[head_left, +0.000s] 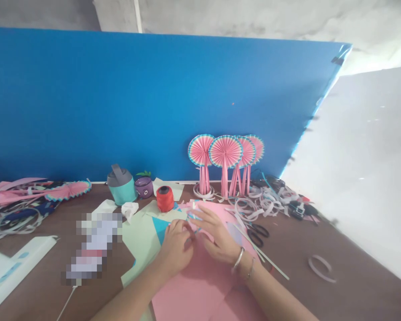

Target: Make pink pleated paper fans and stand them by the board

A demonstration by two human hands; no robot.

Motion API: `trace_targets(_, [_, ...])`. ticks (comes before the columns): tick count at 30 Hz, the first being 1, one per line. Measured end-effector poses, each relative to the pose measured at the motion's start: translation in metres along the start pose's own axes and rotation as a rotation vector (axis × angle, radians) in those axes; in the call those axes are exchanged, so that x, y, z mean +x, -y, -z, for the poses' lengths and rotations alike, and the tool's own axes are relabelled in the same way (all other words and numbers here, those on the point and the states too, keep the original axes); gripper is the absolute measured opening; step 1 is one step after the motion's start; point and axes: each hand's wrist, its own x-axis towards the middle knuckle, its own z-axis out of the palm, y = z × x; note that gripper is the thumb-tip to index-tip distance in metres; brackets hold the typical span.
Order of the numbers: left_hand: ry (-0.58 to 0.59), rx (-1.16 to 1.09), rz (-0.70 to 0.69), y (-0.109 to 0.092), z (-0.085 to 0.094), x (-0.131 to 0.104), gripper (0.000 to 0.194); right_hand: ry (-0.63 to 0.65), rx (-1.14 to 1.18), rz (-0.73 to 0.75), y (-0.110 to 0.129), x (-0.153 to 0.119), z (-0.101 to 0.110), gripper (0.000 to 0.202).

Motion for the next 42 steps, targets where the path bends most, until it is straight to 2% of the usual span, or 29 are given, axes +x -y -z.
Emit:
trace_targets(2, [0.015, 0.019, -0.025, -0.002, 0.002, -0.001, 0.015, 0.114, -0.028, 0.003, 0.003, 0.001, -0.002, 0.058])
trace_targets(3, [0.02, 0.02, -0.033, -0.002, 0.003, -0.001, 0.015, 0.132, -0.062, -0.013, 0.003, 0.001, -0.002, 0.055])
trace_targets(8, [0.008, 0.007, -0.014, -0.001, 0.005, 0.0, 0.015, 0.067, -0.175, -0.09, -0.002, 0.002, 0.005, 0.015])
trace_targets(12, [0.031, 0.034, 0.015, -0.001, 0.005, -0.001, 0.01, 0.014, -0.157, -0.147, -0.008, 0.002, 0.011, 0.016])
trace_targets(14, [0.079, 0.071, -0.032, -0.004, 0.006, -0.004, 0.012, -0.049, -0.24, -0.187, -0.01, 0.001, 0.016, 0.016])
trace_targets(18, [0.277, 0.174, -0.242, -0.011, 0.009, -0.012, 0.021, -0.235, -0.527, -0.22, -0.01, 0.002, 0.028, 0.017])
trace_targets(20, [0.351, 0.204, -0.302, -0.012, 0.011, -0.015, 0.026, -0.28, -0.58, -0.212, -0.007, 0.002, 0.033, 0.019])
trace_targets(23, [0.386, 0.198, -0.33, -0.01, 0.015, -0.017, 0.031, -0.199, -0.376, -0.294, -0.008, 0.002, 0.031, 0.017])
trace_targets(26, [0.385, 0.176, -0.346, -0.006, 0.017, -0.017, 0.033, 0.021, -0.054, -0.557, -0.016, -0.001, 0.019, 0.015])
trace_targets(28, [0.376, 0.168, -0.352, -0.004, 0.017, -0.017, 0.033, 0.088, 0.024, -0.684, -0.022, -0.002, 0.01, 0.015])
trace_targets(35, [0.329, 0.175, -0.306, -0.004, 0.016, -0.019, 0.03, 0.085, -0.035, -0.818, -0.026, 0.0, 0.003, 0.02])
trace_targets(42, [0.315, 0.117, -0.244, -0.004, 0.015, -0.018, 0.03, 0.057, -0.067, -0.866, -0.021, 0.001, 0.002, 0.022])
